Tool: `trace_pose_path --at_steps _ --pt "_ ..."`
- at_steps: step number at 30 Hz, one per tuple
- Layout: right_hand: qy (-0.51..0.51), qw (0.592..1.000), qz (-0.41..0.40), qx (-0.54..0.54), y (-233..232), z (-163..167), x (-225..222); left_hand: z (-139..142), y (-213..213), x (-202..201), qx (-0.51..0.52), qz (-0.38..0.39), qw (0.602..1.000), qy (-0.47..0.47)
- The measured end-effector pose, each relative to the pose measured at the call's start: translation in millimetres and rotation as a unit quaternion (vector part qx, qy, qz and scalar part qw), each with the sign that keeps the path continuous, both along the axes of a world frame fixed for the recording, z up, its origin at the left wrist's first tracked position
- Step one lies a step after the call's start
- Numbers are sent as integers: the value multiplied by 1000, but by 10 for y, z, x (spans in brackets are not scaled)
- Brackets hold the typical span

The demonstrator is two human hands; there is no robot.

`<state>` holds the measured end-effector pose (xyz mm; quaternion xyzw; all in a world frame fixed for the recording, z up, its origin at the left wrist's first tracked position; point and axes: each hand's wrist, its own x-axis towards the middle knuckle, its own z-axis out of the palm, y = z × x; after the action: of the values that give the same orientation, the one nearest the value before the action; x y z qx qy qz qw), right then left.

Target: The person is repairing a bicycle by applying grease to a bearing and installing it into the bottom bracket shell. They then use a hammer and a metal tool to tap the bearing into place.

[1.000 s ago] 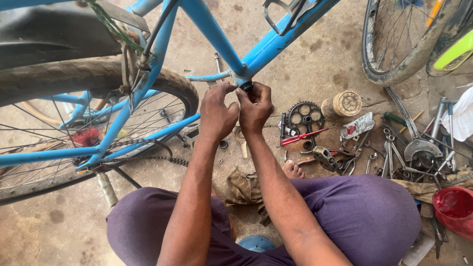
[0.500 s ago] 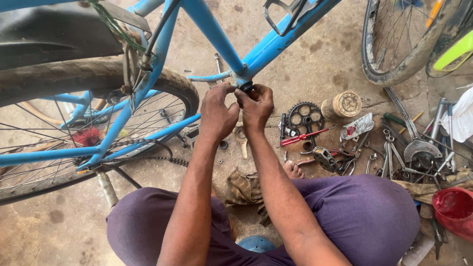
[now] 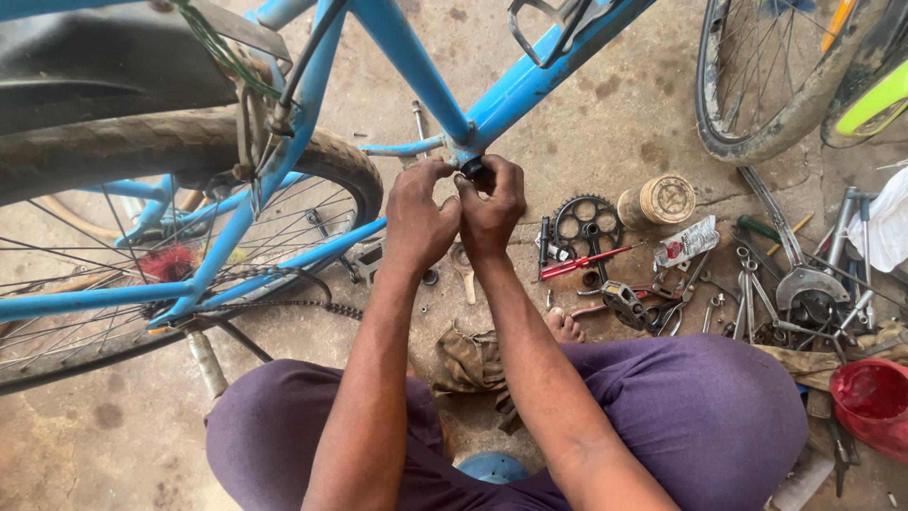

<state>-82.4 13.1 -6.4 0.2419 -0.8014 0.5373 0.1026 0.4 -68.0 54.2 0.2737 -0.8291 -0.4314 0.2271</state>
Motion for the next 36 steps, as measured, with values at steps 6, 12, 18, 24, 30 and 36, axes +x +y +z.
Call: trace_pose_path --at_steps 6,12,18,24,30,36 --pt "-212 975 -22 -63 -33 28 -12 -18 -6 6 0 -4 1000 20" --pt "-307 939 -5 -156 -26 87 30 -30 -7 -4 -16 0 1000 21" --pt "-99 994 -5 -48 -37 56 38 -10 -5 4 14 -6 1000 -4" --pt "114 993 19 24 32 10 13 -9 -7 6 2 -10 1000 -5" --pt "-166 980 -24 -105 -46 -4 17 -25 -16 12 2 -3 1000 12" --pt "-345 913 -9 -216 -29 94 13 -45 -18 -1 0 -2 1000 -1"
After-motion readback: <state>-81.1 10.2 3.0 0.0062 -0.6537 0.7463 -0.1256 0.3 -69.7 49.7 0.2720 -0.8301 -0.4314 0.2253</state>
